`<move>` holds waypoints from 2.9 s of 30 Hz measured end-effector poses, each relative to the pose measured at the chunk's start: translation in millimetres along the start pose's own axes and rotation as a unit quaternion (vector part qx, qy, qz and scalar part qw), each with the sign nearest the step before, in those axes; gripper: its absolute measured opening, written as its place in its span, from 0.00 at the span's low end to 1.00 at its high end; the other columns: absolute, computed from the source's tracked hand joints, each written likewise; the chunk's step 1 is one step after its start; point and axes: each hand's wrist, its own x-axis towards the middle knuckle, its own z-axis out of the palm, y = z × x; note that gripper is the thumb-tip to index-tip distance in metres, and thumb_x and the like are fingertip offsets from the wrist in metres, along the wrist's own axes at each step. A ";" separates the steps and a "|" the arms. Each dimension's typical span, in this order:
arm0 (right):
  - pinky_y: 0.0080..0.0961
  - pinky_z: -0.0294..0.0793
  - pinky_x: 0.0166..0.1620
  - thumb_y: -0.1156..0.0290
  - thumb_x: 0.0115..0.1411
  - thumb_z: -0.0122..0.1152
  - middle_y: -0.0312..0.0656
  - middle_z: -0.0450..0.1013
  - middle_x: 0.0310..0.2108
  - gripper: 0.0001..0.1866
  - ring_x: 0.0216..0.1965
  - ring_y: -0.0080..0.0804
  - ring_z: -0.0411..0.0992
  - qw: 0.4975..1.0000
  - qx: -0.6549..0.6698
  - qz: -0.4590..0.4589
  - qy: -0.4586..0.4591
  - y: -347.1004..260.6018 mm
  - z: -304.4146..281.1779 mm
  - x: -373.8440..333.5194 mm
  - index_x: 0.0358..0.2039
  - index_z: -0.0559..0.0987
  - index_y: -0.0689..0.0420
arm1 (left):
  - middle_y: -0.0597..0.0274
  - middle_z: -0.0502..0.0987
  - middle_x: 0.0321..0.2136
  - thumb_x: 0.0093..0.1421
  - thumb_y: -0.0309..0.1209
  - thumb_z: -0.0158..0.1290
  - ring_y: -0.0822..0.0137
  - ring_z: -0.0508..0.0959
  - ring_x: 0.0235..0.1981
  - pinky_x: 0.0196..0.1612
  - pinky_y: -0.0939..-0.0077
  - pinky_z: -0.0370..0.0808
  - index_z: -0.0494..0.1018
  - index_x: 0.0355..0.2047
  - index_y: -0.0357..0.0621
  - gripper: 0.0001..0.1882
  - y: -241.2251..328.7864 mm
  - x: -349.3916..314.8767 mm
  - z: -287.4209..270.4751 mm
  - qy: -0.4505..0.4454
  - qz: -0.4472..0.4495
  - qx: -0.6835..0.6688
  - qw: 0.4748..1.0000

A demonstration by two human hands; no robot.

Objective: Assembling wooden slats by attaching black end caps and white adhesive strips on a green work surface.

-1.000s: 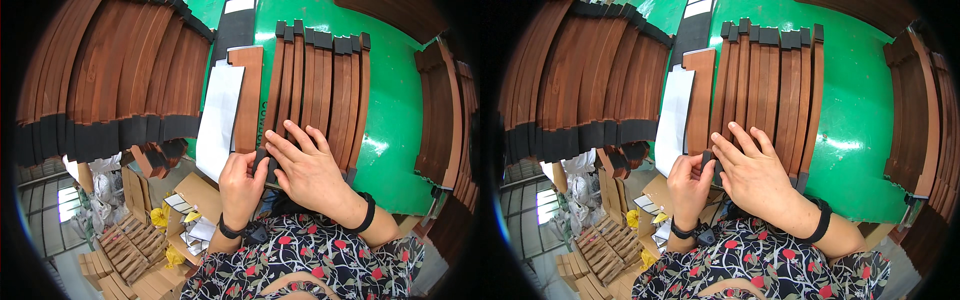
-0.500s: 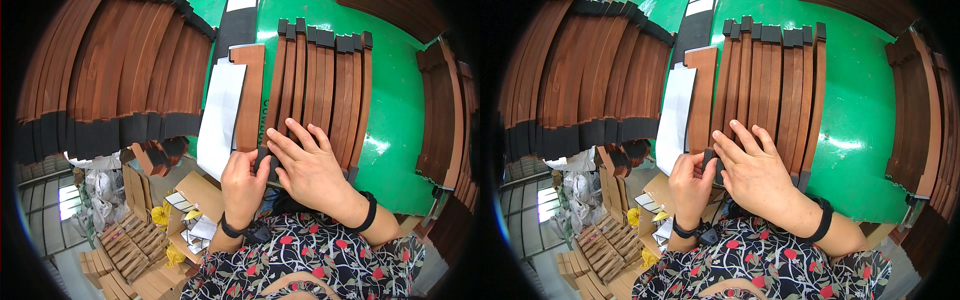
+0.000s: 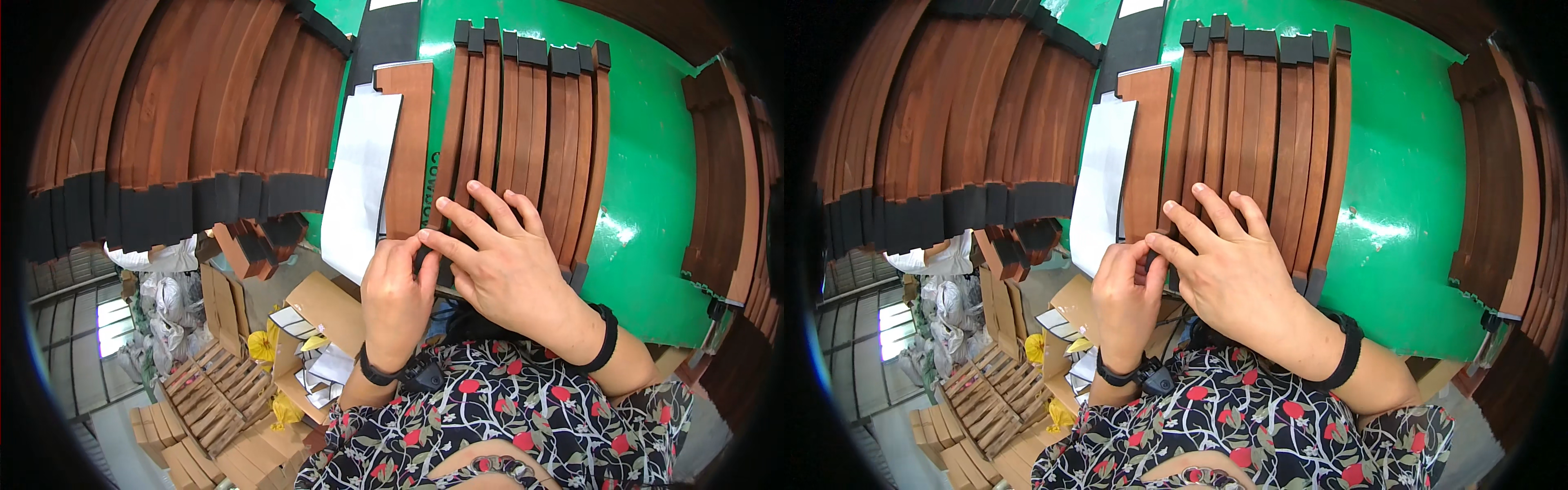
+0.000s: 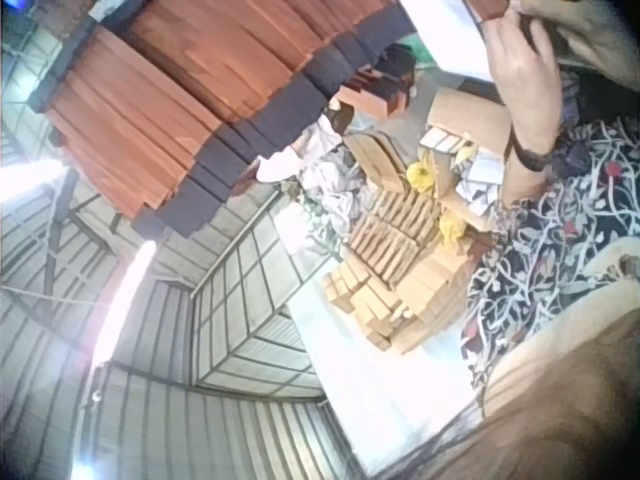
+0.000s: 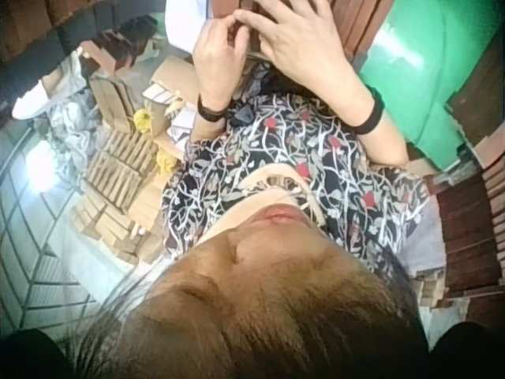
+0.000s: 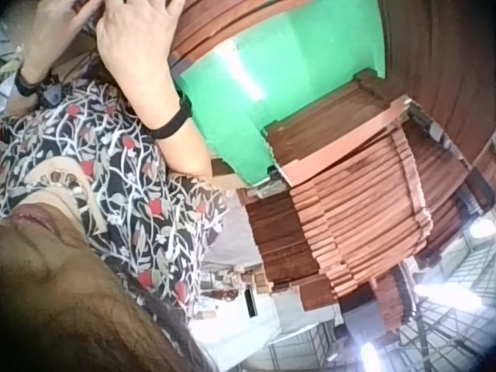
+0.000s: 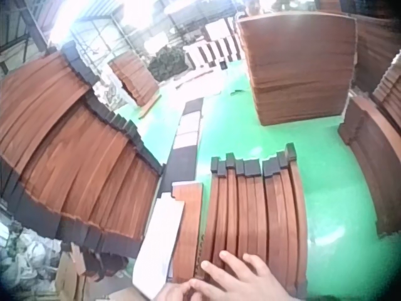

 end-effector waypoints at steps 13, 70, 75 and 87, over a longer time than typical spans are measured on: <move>0.53 0.55 0.68 0.66 0.56 0.63 0.36 0.67 0.65 0.26 0.69 0.45 0.59 1.000 -0.008 0.000 0.006 -1.8 0.9 -0.9 0.58 0.79 0.40 | 0.53 0.76 0.31 0.55 0.23 0.65 0.56 0.80 0.30 0.33 0.65 0.77 0.76 0.41 0.35 0.14 -4.1 -16.0 -11.8 -0.037 -0.057 -0.048 0.997; 0.58 0.51 0.70 0.76 0.51 0.69 0.49 0.65 0.64 0.29 0.69 0.53 0.57 0.996 0.010 0.088 -0.029 9.4 -64.9 -43.1 0.56 0.74 0.58 | 0.42 0.66 0.63 0.47 0.33 0.74 0.38 0.65 0.66 0.63 0.49 0.69 0.74 0.42 0.41 0.25 -9.5 -10.0 -6.0 -0.010 0.112 -0.014 0.994; 0.58 0.53 0.68 0.74 0.53 0.69 0.50 0.67 0.61 0.27 0.67 0.54 0.60 0.998 -0.020 0.057 -0.036 11.7 -75.5 -38.5 0.55 0.75 0.61 | 0.43 0.69 0.60 0.47 0.31 0.73 0.37 0.66 0.65 0.62 0.50 0.69 0.72 0.30 0.41 0.19 -12.1 -16.0 -13.3 -0.030 0.112 0.020 0.993; 0.57 0.53 0.69 0.73 0.55 0.69 0.50 0.67 0.62 0.25 0.67 0.52 0.60 0.993 -0.072 0.090 -0.038 16.9 -69.4 -49.2 0.54 0.76 0.61 | 0.39 0.70 0.57 0.51 0.21 0.65 0.37 0.70 0.63 0.61 0.51 0.71 0.69 0.29 0.37 0.13 -14.5 -17.9 3.1 -0.011 0.089 -0.068 0.994</move>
